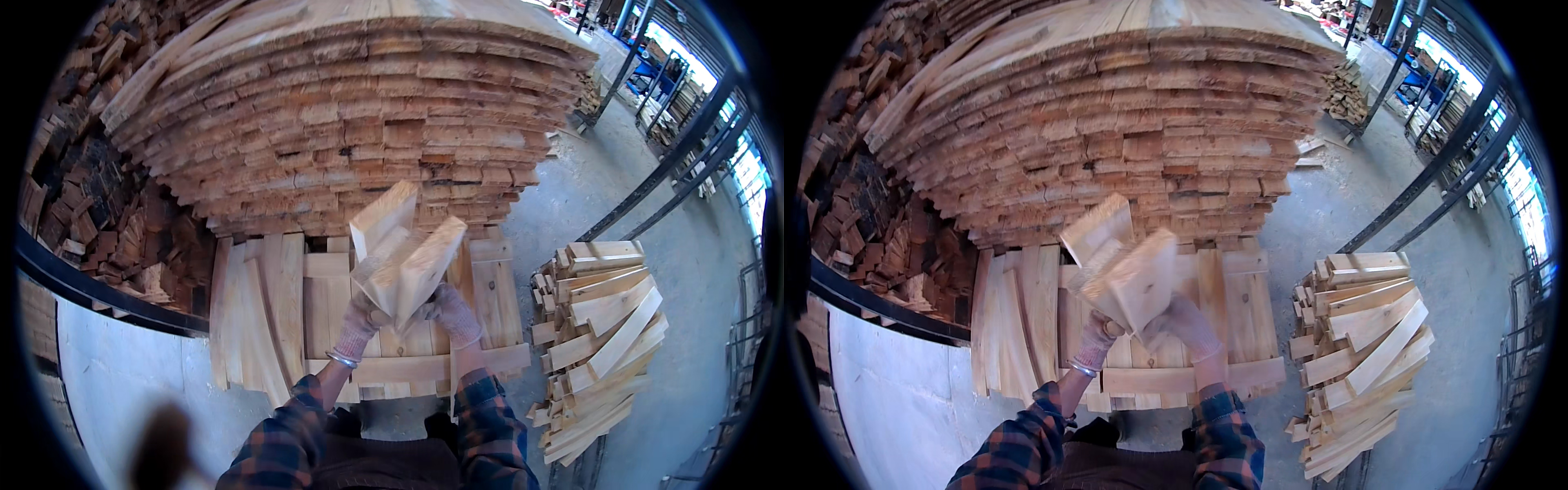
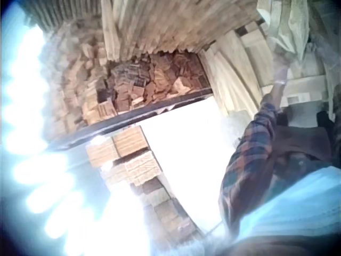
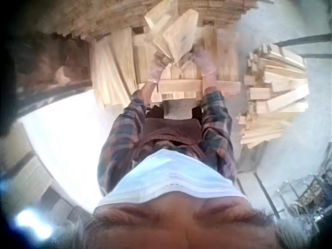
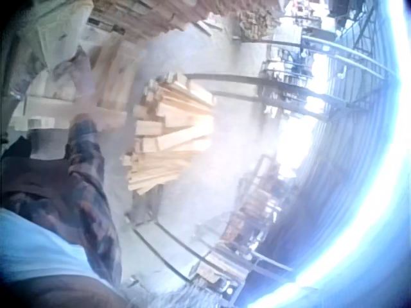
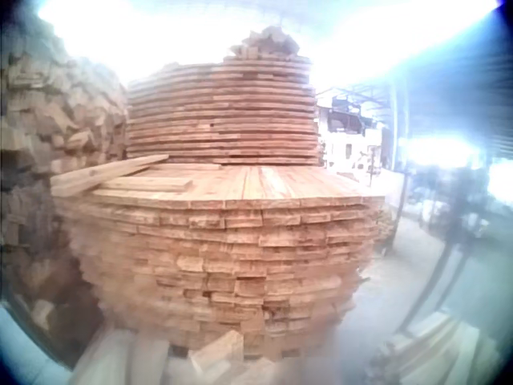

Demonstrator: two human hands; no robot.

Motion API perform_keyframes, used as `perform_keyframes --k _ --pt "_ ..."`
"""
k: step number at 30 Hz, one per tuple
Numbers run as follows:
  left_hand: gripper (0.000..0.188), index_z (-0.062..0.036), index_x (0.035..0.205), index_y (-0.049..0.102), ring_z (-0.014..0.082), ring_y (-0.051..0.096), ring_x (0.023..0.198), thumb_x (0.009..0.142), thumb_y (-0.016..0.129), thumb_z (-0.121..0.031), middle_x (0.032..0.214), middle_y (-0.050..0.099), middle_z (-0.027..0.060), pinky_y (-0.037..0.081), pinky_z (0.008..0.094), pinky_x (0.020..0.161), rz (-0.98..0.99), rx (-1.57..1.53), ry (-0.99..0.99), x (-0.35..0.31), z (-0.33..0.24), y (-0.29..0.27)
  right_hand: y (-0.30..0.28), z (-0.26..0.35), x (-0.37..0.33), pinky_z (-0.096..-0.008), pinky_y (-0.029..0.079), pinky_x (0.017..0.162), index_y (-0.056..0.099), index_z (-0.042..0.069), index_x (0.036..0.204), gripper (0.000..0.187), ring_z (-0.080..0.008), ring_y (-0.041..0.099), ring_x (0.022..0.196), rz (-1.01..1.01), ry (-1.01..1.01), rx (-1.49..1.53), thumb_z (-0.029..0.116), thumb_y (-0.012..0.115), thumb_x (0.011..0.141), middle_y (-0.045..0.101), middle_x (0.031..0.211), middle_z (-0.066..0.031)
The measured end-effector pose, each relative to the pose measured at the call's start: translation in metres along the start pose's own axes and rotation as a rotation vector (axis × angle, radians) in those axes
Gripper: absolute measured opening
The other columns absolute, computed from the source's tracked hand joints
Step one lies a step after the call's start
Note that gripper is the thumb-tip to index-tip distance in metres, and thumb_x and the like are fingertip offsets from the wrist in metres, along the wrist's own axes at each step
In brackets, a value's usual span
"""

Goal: The person repeatedly picks up wooden planks from a pile on the floor and stacks them onto a larger, organized stack on a metal rack. The person wears gloves and handles the planks by hand, arranging them in a neat pile.

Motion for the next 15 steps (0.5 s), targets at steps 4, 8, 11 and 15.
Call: perform_keyframes --k 4,8,11,15 --pt "0.050 0.0003 0.120 0.055 0.0242 0.066 0.098 0.082 0.072 -0.029 0.110 0.066 0.0108 0.054 0.0342 0.079 -0.183 -0.586 -0.172 -0.023 0.070 -0.008 0.019 -0.018 0.024 -0.0302 0.050 0.085 0.057 -0.002 0.120 0.053 -0.0135 0.062 0.095 0.041 -0.009 -0.044 0.015 0.070 0.071 0.068 0.104 -0.0100" --pt "0.046 0.0031 0.124 0.051 0.0215 0.064 0.100 0.089 0.063 -0.024 0.114 0.064 0.0123 0.054 0.0319 0.082 -0.180 -0.856 -0.301 -0.007 0.040 0.002 0.003 -0.061 0.036 -0.0308 0.049 0.088 0.054 -0.004 0.125 0.055 -0.0150 0.062 0.096 -0.028 -0.073 -0.029 0.026 0.064 0.080 0.067 0.107 -0.0133" --pt "0.054 0.0028 0.131 0.045 0.0199 0.064 0.100 0.089 0.065 -0.024 0.114 0.064 0.0126 0.052 0.0308 0.086 -0.080 -0.087 -0.221 -0.001 -0.008 -0.026 0.024 0.008 0.037 -0.0306 0.048 0.086 0.054 -0.005 0.125 0.059 -0.0162 0.061 0.095 0.044 -0.054 -0.068 0.038 0.063 0.085 0.066 0.106 -0.0139" --pt "0.065 0.0005 0.135 0.044 0.0166 0.062 0.099 0.082 0.076 -0.019 0.108 0.067 0.0120 0.051 0.0305 0.087 -0.120 -0.349 -0.456 -0.032 -0.007 -0.041 0.055 -0.034 0.034 -0.0293 0.048 0.080 0.058 -0.006 0.119 0.066 -0.0171 0.060 0.090 0.051 0.113 0.140 0.052 0.059 0.087 0.067 0.101 -0.0118"
Point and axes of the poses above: each hand's wrist, its own x-axis towards the middle knuckle, its own y-axis out of the palm, z = x × y, the point moved 7 cm from there along x, towards the middle knuckle
